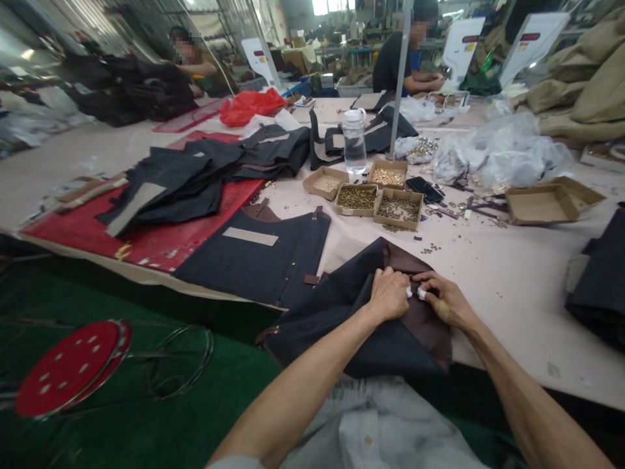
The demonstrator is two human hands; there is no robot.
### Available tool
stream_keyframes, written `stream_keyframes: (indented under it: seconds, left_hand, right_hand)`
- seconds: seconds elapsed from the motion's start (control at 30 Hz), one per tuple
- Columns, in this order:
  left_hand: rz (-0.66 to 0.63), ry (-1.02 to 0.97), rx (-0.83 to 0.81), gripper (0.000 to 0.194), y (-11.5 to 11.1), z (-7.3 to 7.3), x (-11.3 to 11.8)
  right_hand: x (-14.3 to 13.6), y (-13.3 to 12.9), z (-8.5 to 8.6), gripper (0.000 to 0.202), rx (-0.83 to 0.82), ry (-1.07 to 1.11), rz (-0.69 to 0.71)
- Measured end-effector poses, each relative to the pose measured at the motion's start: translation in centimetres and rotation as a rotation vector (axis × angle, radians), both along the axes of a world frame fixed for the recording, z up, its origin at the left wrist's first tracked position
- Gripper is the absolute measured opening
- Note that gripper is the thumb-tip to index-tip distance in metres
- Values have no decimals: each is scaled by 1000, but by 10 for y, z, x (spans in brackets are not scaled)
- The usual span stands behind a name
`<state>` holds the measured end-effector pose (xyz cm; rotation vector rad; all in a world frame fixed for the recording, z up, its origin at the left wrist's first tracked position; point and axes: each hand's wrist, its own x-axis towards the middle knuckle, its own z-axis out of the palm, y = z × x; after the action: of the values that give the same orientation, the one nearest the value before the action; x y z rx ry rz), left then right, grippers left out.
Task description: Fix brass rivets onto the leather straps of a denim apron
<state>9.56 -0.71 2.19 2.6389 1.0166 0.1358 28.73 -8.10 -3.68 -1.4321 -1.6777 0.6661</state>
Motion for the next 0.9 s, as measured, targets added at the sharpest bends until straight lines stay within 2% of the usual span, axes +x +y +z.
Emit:
stream_keyframes:
  seconds: [0.33, 0.43, 0.53, 0.7, 0.83, 0.9]
  left_hand:
    - [301, 75, -205, 27, 25, -1, 26]
    - [379, 113, -212, 39, 31, -2, 34]
    - [406, 124, -244, 44, 34, -4, 38]
    - [443, 108, -248, 46, 33, -2, 38]
    - [453, 112, -269, 47, 35, 5, 34]
    - [449, 104, -263, 37, 36, 7, 30]
  right_hand:
    - [-7, 17, 7, 7, -77, -180, -132]
    - [-5, 23, 10, 25, -182, -179, -151]
    - [-4, 30, 8, 40, -279, -154, -174]
    - [-7, 32, 7, 42, -281, -179, -165]
    - [12, 37, 15, 23, -259, -175, -57]
    - [34, 48, 19, 19, -283, -174, -135]
